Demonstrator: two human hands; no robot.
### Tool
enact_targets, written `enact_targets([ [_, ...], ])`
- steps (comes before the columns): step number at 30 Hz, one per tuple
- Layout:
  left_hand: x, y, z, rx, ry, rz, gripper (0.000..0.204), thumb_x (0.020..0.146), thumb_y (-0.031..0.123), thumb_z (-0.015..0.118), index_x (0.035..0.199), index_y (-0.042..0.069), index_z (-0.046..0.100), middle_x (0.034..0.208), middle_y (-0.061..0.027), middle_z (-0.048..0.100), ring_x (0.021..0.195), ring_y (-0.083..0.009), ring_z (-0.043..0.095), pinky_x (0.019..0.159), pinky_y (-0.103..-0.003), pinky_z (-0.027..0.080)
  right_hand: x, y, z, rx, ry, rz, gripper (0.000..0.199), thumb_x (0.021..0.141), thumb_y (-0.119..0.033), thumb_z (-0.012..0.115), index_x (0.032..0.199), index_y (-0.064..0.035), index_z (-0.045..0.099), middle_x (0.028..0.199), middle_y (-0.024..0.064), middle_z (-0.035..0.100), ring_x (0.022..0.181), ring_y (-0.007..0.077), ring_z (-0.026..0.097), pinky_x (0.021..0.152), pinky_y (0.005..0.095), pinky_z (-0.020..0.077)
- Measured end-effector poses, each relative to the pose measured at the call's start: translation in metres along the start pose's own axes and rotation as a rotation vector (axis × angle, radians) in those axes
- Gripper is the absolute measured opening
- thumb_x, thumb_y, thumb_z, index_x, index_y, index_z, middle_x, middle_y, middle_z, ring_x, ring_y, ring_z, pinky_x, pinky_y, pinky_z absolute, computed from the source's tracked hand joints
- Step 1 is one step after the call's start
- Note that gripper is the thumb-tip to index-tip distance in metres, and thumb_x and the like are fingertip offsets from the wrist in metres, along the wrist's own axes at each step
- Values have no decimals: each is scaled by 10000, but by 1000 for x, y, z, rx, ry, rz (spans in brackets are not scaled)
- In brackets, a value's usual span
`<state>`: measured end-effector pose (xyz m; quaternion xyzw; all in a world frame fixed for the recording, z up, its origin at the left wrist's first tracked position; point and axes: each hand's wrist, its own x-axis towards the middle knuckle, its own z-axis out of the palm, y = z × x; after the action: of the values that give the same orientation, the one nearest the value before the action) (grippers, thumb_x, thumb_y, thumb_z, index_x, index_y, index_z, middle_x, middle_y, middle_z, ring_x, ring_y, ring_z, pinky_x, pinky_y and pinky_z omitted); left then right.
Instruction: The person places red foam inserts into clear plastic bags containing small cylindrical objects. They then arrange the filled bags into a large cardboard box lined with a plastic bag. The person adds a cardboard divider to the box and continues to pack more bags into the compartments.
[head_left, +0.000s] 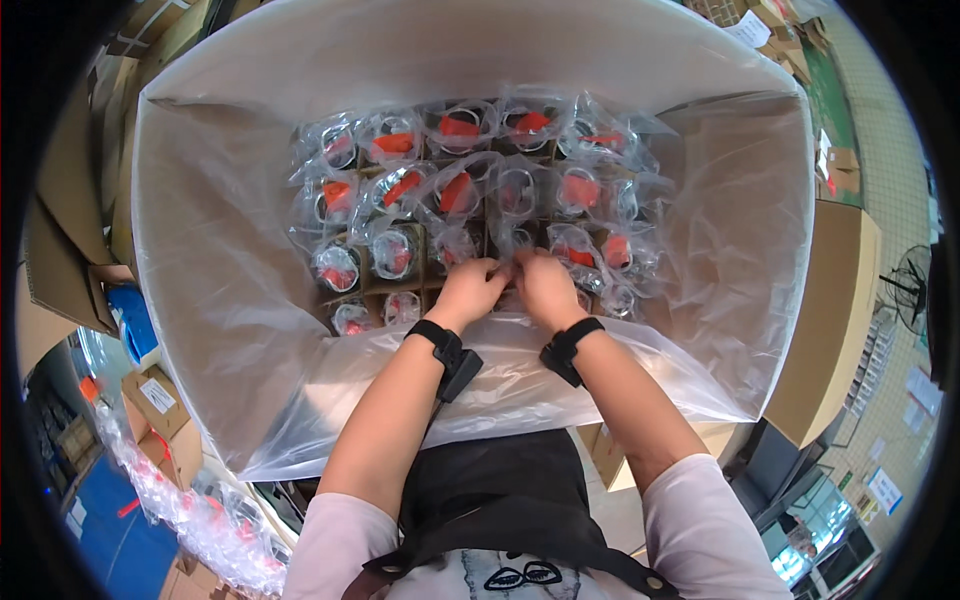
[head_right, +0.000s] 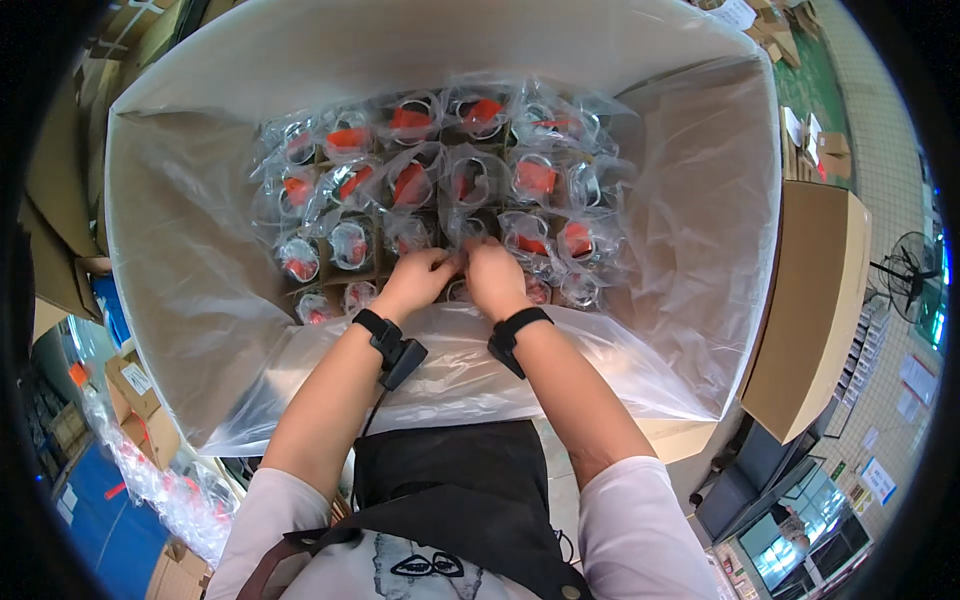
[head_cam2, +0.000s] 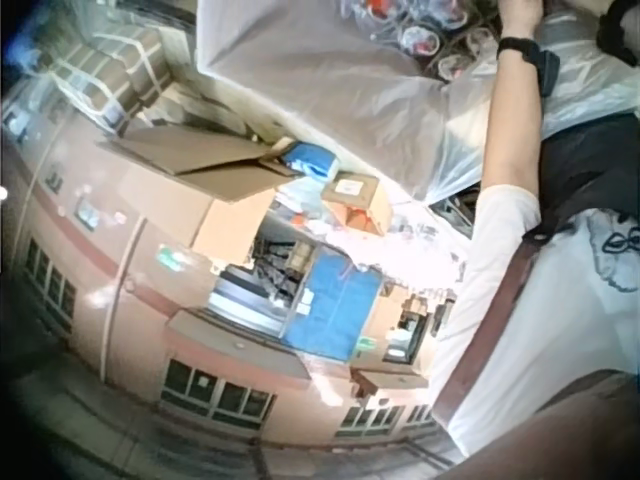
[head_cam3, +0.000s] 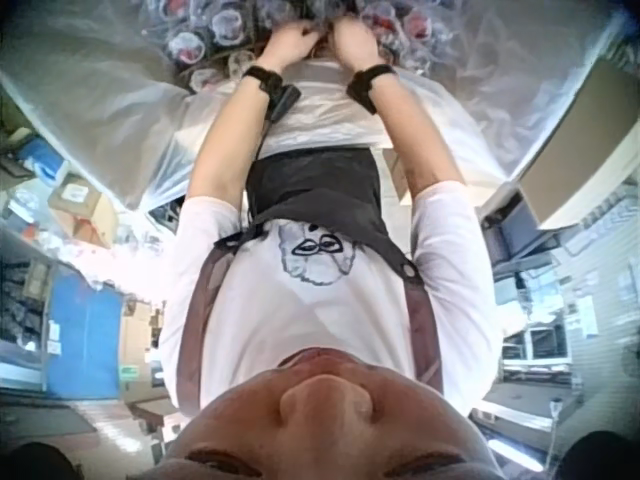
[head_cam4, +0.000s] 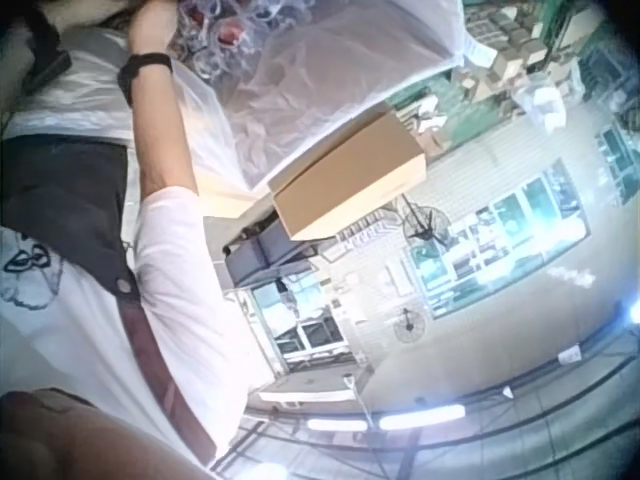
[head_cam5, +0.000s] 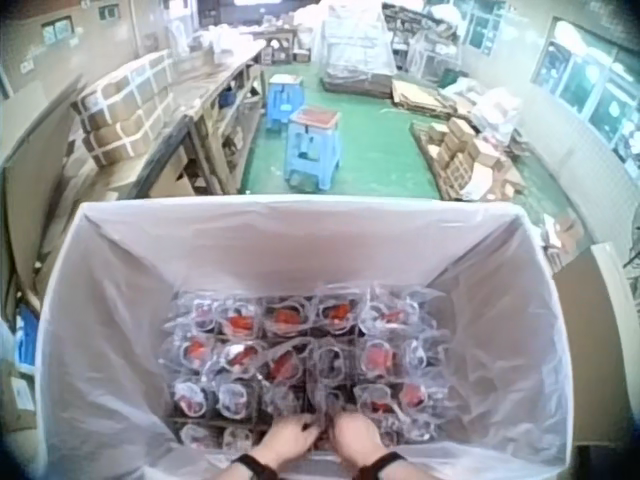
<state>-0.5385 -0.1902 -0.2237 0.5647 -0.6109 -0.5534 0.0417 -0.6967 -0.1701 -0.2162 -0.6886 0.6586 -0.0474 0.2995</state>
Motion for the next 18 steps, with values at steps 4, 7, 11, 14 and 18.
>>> enact_targets([
  [4, -3, 9, 11, -31, 82, 74, 393, 859, 235, 549, 1211, 66, 602, 1086, -218, 648, 1006, -378, 619, 858, -415, 495, 52, 24, 11, 229, -265, 471, 196, 746, -158, 647, 786, 27, 696, 783, 218, 669, 767, 412, 656, 746, 452, 533],
  [7, -2, 27, 14, 293, -126, -44, 530, 841, 233, 554, 1354, 116, 484, 1070, -203, 655, 995, -375, 627, 845, -447, 509, 49, 22, 8, 380, -245, 450, 262, 776, -181, 623, 855, 65, 668, 904, 289, 652, 876, 447, 633, 794, 480, 507],
  [11, 9, 28, 33, 473, -166, -185, 481, 857, 255, 546, 1318, 130, 502, 1054, -190, 665, 987, -369, 638, 817, -469, 524, 7, 4, -22, 212, -36, 162, 284, 828, -159, 571, 1033, 37, 593, 1020, 274, 623, 911, 438, 624, 776, 479, 508],
  [14, 16, 31, 42, 523, -243, -254, 410, 864, 261, 544, 1242, 103, 554, 1099, -183, 661, 999, -351, 646, 810, -452, 535, -4, 1, -31, 80, -108, -10, 276, 845, -150, 546, 1068, 4, 598, 1114, 231, 607, 893, 413, 634, 759, 466, 512],
  [18, 17, 32, 42, 481, -247, -200, 317, 829, 240, 588, 1090, 70, 643, 1049, -200, 669, 967, -360, 653, 796, -450, 538, 2, 13, -10, -111, -263, -59, 310, 859, -153, 524, 1134, -13, 558, 1225, 167, 567, 880, 386, 653, 739, 465, 526],
])
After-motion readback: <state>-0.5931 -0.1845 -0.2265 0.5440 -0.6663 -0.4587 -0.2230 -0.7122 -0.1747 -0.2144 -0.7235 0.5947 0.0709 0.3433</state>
